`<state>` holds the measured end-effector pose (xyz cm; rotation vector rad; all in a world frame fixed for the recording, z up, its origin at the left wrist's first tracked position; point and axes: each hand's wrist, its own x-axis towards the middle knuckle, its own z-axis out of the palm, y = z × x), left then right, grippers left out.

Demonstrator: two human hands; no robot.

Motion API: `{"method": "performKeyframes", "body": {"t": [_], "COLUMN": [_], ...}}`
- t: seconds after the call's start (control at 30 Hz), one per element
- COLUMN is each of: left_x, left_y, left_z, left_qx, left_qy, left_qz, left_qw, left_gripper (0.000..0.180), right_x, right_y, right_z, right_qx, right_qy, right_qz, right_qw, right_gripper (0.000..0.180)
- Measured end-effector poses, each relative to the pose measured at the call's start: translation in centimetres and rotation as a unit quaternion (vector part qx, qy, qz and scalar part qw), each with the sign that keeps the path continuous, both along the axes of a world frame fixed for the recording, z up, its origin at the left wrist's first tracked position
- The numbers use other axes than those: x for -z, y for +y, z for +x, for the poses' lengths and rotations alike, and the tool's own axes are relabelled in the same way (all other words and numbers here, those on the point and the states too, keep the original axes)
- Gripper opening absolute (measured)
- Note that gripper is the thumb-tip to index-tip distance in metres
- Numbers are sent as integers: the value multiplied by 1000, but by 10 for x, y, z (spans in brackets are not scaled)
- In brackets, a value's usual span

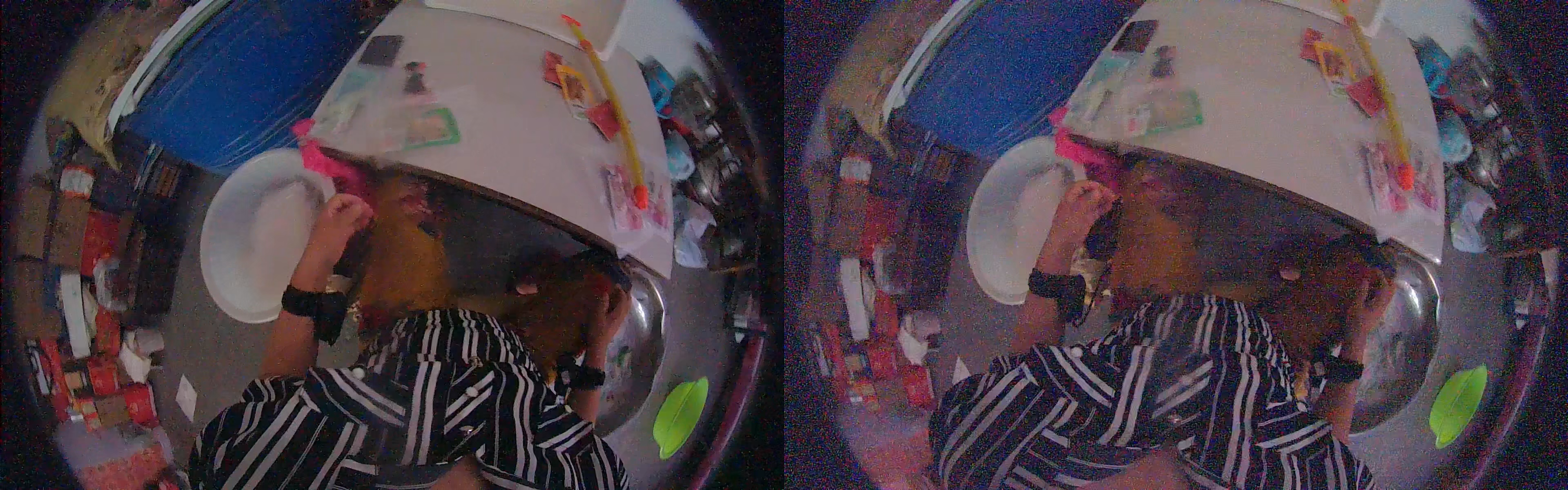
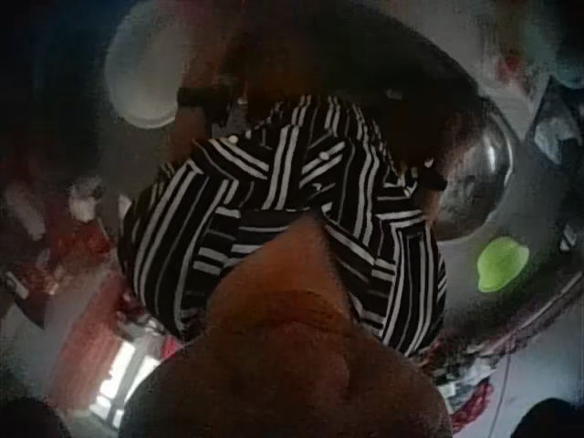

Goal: The person sits on the floor and sorts various small packaged items from a table into a metal bowl. They pick up individual packets, briefly inspect them, and place them into the bowl, repeating this process for multiple items.

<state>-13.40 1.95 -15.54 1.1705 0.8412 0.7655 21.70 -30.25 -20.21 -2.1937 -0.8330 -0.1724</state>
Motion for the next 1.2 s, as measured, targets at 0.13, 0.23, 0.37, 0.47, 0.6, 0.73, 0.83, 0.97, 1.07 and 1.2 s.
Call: {"method": "performKeyframes", "body": {"t": [0.13,0.23,0.37,0.47,0.6,0.73,0.83,0.97,1.07,1.2], "left_x": [-23,9,27,89,99,122,147,108,84,145], "left_y": [17,56,87,114,113,119,133,115,102,137], "left_z": [-40,-98,-128,-181,-163,-211,-244,-193,-180,-254], "left_qx": [-87,-101,-41,189,179,147,231,179,171,349], "left_qy": [187,208,475,706,684,454,448,606,688,694], "left_qz": [121,98,157,319,142,105,276,251,324,466], "left_qw": [971,968,865,604,692,872,818,733,627,423], "left_gripper": [13,15,24,31,31,26,22,20,22,22], "right_x": [7,9,12,8,14,24,10,13,8,-5], "right_y": [-5,-7,-13,-4,-15,-14,-3,-10,-10,4], "right_z": [12,19,13,14,19,15,8,5,5,-1], "right_qx": [18,4,48,16,34,71,54,64,63,60], "right_qy": [10,11,-6,-11,-50,-64,-43,-32,-26,-9], "right_qz": [-17,-14,-50,-42,-139,-80,-89,-46,-43,-37], "right_qw": [1000,1000,998,999,988,992,994,996,997,997], "right_gripper": [32,32,32,33,34,36,36,36,34,31]}}
